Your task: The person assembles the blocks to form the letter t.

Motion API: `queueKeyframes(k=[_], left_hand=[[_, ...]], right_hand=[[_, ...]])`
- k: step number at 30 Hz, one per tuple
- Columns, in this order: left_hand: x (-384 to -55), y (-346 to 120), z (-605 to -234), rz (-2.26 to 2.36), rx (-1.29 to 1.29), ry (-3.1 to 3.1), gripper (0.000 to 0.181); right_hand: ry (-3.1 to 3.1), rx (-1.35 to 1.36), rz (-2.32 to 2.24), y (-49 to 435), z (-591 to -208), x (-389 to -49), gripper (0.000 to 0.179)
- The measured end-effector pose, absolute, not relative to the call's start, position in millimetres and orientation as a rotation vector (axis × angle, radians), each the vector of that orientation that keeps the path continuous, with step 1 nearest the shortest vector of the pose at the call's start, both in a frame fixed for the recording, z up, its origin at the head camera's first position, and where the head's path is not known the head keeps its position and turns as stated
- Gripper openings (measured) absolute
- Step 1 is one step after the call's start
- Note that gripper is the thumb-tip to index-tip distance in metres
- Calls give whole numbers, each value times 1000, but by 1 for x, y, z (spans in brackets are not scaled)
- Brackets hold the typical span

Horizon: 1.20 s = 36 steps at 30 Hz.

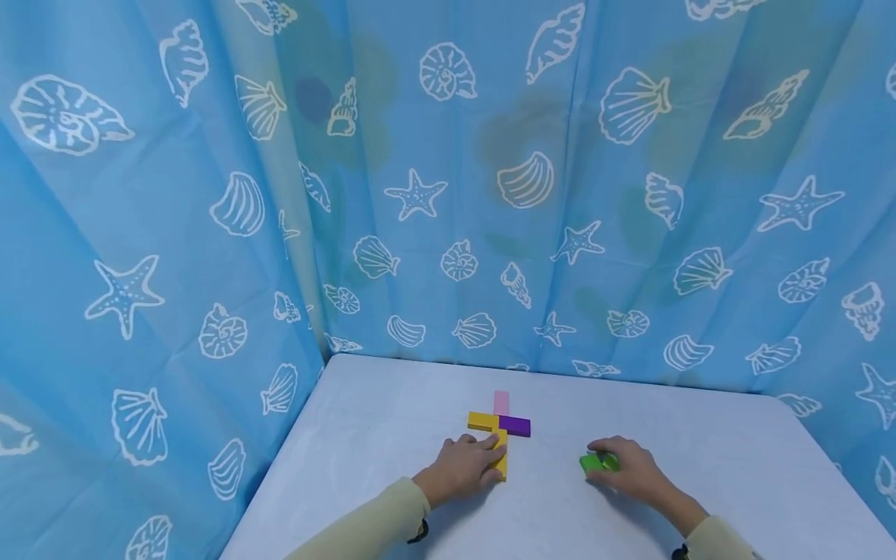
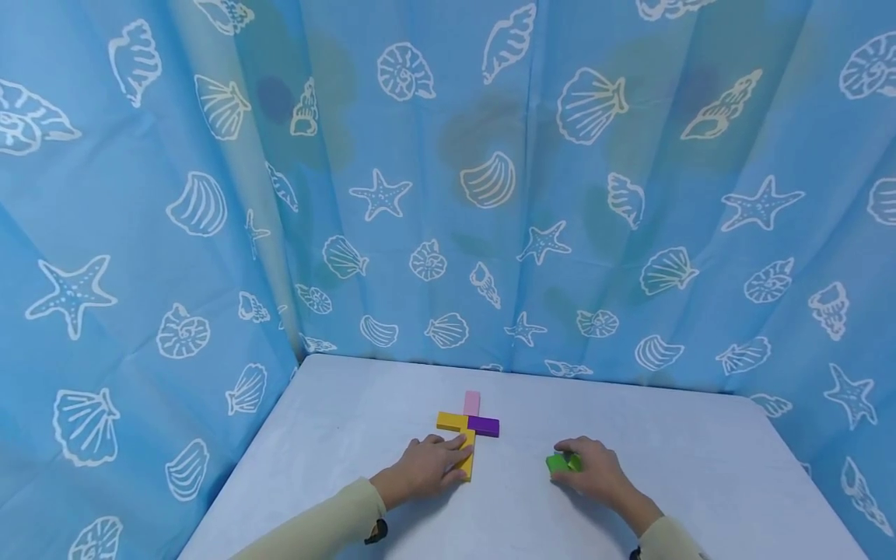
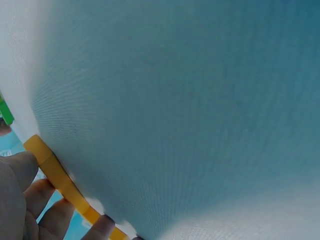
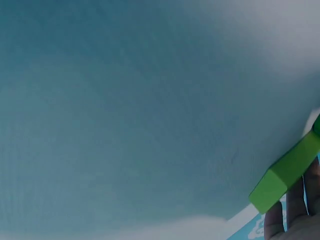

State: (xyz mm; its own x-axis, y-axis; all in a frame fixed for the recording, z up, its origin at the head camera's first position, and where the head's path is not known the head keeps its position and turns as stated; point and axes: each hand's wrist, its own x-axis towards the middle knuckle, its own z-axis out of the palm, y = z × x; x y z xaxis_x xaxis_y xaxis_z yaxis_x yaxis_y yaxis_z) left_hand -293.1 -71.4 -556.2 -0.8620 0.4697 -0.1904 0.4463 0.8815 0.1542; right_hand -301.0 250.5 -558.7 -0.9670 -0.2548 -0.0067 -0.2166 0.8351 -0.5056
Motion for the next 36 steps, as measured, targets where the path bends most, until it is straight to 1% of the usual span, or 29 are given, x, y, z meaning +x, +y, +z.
queueKeyframes(k=[7, 13, 19, 25, 32, 36], left_hand=[[-292, -69, -556, 164, 708, 2835, 53], [-291, -70, -557, 180, 708, 2827, 53], [-292, -71, -559, 197, 709, 2824, 53], [-293, -71, -553, 183, 708, 2835, 53], [-290, -69, -554, 193, 715, 2816, 53], [-289, -69, -551, 178, 716, 2834, 53]], right_hand=[[3000, -424, -724, 244, -557, -298, 43], [3076, -475, -568, 231, -558, -295, 40], [3087, -522, -569, 219, -555, -292, 37], [2981, -480, -655, 208, -550, -292, 39], [2854, -359, -857, 203, -548, -281, 51], [2856, -330, -876, 197, -545, -279, 49]])
